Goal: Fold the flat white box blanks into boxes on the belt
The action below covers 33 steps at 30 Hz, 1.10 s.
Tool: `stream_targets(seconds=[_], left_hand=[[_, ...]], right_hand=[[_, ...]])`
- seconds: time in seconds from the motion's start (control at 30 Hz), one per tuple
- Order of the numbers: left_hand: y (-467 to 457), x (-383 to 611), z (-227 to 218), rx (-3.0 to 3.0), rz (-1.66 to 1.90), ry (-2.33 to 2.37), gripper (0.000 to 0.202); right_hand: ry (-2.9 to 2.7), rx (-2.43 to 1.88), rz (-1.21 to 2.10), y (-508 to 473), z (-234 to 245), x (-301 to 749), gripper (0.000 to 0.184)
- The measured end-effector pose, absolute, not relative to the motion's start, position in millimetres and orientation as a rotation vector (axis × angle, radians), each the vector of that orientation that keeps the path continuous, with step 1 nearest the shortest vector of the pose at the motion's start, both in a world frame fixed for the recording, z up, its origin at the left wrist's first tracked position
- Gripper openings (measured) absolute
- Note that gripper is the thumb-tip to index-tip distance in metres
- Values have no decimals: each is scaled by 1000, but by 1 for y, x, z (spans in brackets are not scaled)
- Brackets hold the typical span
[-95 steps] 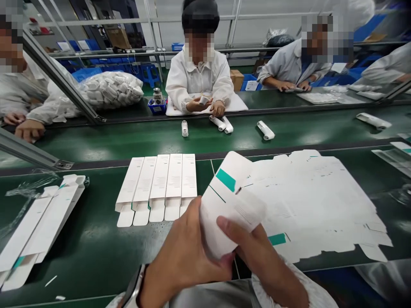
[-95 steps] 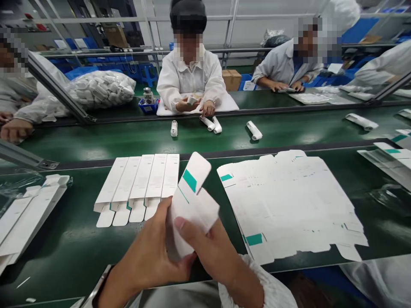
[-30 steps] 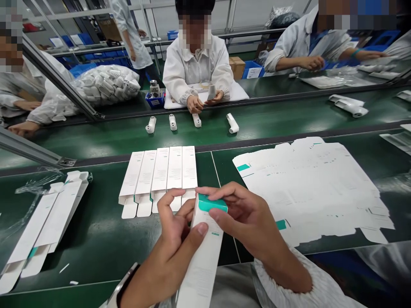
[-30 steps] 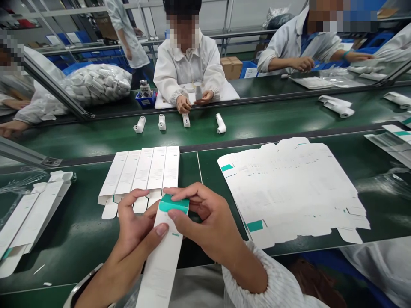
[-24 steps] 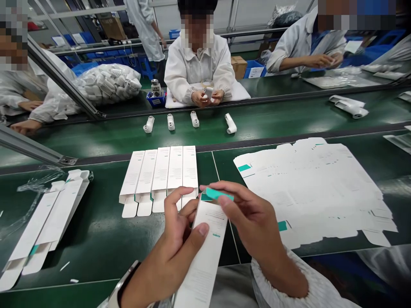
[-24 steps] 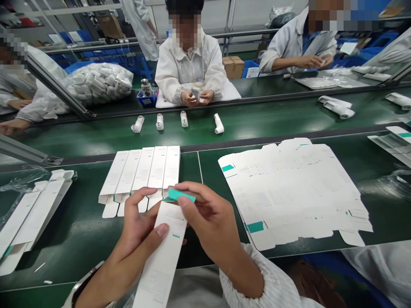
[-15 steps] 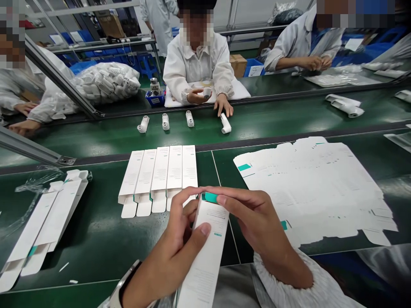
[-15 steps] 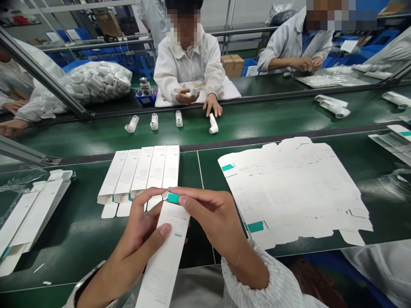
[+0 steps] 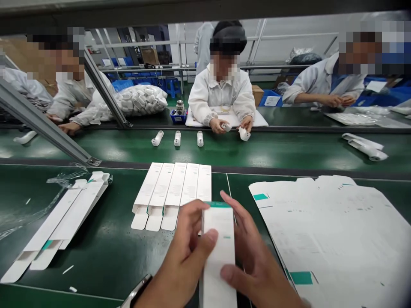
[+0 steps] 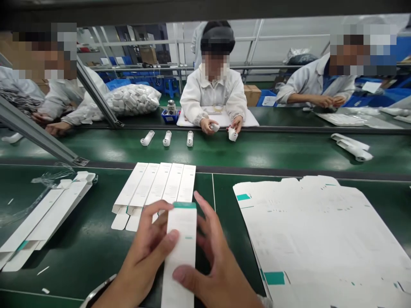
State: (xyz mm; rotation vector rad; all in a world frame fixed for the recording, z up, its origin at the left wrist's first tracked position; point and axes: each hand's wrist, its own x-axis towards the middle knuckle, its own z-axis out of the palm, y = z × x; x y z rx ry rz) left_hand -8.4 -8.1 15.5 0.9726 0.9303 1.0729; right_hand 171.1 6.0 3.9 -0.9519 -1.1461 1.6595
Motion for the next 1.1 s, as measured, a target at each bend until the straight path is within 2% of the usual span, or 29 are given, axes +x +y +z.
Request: stream_targets(seconds=[0.03, 0.07, 0.13, 0.2, 0.3, 0.4, 0.53, 0.8, 0.97, 1.1], left_hand=[[-3, -10, 16, 1001, 1130, 986, 45], [3, -13, 17, 1064, 1173, 1070, 52], [16, -30, 17, 1277, 1170, 1357, 64], [30, -57, 12, 1506, 1010, 1781, 70], [49, -101, -5, 1565, 687, 2305, 82], [58, -122, -23, 1449, 575, 2310, 90], [54, -119, -32, 1425, 578, 2209, 91], [39, -117, -28, 1335, 806, 2016, 85], [38, -116, -28, 1306, 830, 2059, 96], [25, -111, -15, 1377, 914, 2179, 94]], right_hand=[[-1040, -953, 1722, 4, -1, 165, 103], [-963, -974, 1739, 4, -6, 160, 110], [-902, -1086, 1624, 13, -16, 158, 96], [-901, -1254, 1378, 32, -26, 164, 82], [-988, -1426, 1116, 69, -44, 174, 78], [-1180, -1469, 1119, 100, -61, 168, 80], [-1437, -1559, 1024, 110, -68, 166, 85], [-1488, -2113, 342, 83, -57, 270, 125], [-1492, -2278, 238, 94, -56, 292, 105], [-1357, -2260, 164, 86, -22, 311, 90]])
